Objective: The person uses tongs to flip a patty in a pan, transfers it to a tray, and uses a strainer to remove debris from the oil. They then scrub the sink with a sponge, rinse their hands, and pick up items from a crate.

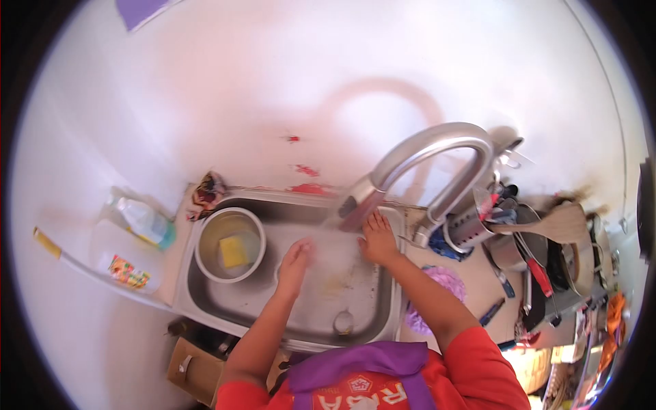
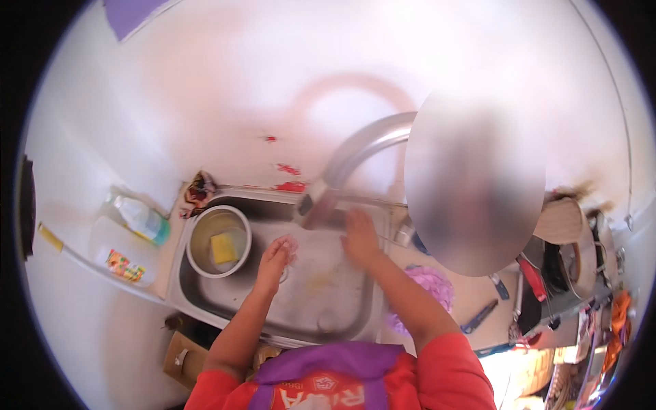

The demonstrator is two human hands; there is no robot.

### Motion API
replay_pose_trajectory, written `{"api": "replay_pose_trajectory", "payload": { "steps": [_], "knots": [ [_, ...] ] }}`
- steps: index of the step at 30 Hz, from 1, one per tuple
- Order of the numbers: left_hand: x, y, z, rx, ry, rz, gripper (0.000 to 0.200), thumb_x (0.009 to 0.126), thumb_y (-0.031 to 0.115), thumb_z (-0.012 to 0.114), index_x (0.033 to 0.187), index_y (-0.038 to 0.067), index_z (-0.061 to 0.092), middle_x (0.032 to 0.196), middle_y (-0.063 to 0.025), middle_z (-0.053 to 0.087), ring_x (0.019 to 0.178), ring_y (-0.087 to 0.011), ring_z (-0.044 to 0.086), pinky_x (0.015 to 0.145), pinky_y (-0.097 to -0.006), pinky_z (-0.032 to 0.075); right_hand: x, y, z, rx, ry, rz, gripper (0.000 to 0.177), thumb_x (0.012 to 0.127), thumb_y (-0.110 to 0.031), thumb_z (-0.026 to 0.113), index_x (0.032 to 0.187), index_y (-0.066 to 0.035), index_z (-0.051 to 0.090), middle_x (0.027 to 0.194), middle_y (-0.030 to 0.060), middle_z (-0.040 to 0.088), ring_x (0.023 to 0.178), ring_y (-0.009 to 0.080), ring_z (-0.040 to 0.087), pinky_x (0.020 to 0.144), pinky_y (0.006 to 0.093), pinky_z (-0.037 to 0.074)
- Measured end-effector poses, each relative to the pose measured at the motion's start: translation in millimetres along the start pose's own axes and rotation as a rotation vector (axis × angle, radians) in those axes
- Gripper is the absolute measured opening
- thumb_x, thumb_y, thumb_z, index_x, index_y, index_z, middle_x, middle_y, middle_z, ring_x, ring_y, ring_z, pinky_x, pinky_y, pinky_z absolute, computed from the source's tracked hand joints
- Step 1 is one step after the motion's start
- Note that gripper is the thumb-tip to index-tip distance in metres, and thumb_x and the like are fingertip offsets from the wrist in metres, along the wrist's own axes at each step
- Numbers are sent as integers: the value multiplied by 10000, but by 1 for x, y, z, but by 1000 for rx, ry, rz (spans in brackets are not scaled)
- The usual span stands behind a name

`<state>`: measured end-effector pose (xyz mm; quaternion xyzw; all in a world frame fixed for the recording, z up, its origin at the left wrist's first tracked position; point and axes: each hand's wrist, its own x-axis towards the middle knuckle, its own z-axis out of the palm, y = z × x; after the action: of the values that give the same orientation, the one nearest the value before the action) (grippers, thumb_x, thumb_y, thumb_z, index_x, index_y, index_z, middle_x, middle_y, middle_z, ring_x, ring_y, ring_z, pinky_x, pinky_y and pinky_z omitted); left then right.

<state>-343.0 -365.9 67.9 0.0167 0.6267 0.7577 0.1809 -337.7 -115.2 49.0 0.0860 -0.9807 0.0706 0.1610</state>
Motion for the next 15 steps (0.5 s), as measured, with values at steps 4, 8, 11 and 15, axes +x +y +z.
{"api": "replay_pose_trajectory", "payload": {
  "steps": [4, 8, 11, 15],
  "knots": [
    [23, 22, -95, 1147, 358, 484, 446, 850, 157, 544, 1272, 42, 454, 1260, -215, 462, 1137, -349, 474, 953, -449, 383, 30, -42, -27, 573, -330, 39, 363, 823, -235, 579, 1098, 3, 567, 1179, 207, 544, 1078, 356, 519, 904, 389, 430],
    [38, -5, -171, 1706, 412, 63, 491, 799, 176, 579, 1266, 78, 464, 1251, -246, 446, 1183, -393, 424, 961, -455, 381, 9, -74, -18, 692, -147, -174, 341, 838, -175, 564, 1148, -33, 552, 1133, 194, 564, 968, 349, 571, 856, 414, 453],
    [48, -23, -182, 1621, 371, -157, 466, 801, 178, 561, 1253, 100, 477, 1225, -253, 477, 1134, -421, 469, 928, -461, 414, 6, -85, -46, 790, -171, -203, 351, 847, -151, 555, 1178, -36, 542, 1120, 194, 566, 939, 334, 584, 860, 414, 456],
    [59, -8, -179, 1378, 410, -113, 384, 778, 125, 539, 1160, 95, 557, 1123, -238, 546, 996, -416, 557, 859, -473, 450, 2, -75, -59, 964, -283, -22, 338, 849, -137, 566, 1167, -25, 551, 1107, 170, 593, 884, 285, 620, 820, 352, 487]
  ]
}}
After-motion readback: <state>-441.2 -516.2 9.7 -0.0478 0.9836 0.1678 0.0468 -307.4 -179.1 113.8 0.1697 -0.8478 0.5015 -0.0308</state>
